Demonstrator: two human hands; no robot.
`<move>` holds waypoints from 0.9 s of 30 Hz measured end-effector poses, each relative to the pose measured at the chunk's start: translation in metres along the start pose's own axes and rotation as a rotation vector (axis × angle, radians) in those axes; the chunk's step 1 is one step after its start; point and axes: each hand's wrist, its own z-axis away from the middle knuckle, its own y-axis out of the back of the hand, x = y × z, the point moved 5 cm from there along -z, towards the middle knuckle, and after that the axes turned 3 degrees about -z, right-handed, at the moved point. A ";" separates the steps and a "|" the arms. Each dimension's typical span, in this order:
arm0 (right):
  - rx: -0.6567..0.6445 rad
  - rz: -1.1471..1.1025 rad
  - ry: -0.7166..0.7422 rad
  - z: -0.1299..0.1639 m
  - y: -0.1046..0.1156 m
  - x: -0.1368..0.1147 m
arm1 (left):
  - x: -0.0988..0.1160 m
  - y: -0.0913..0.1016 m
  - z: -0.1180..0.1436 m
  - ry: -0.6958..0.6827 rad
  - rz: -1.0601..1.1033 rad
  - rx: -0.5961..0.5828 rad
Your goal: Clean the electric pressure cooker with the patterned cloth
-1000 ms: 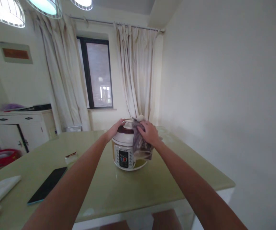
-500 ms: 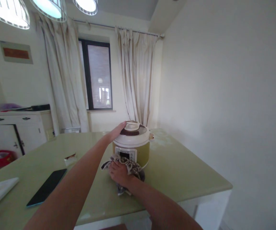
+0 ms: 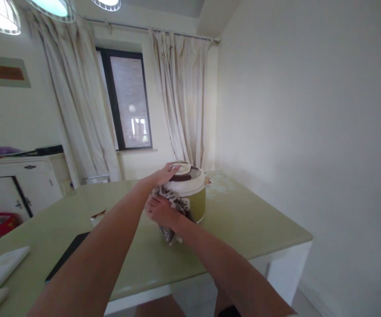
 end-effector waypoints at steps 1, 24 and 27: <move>-0.015 0.009 0.103 0.020 -0.003 -0.003 | 0.001 -0.001 0.002 -0.004 -0.035 0.009; 0.412 0.135 -0.677 0.129 0.031 0.064 | -0.013 -0.016 0.015 -0.060 -0.159 0.308; 0.453 0.136 -0.588 0.155 -0.015 0.031 | -0.016 -0.017 0.014 -0.075 -0.152 0.306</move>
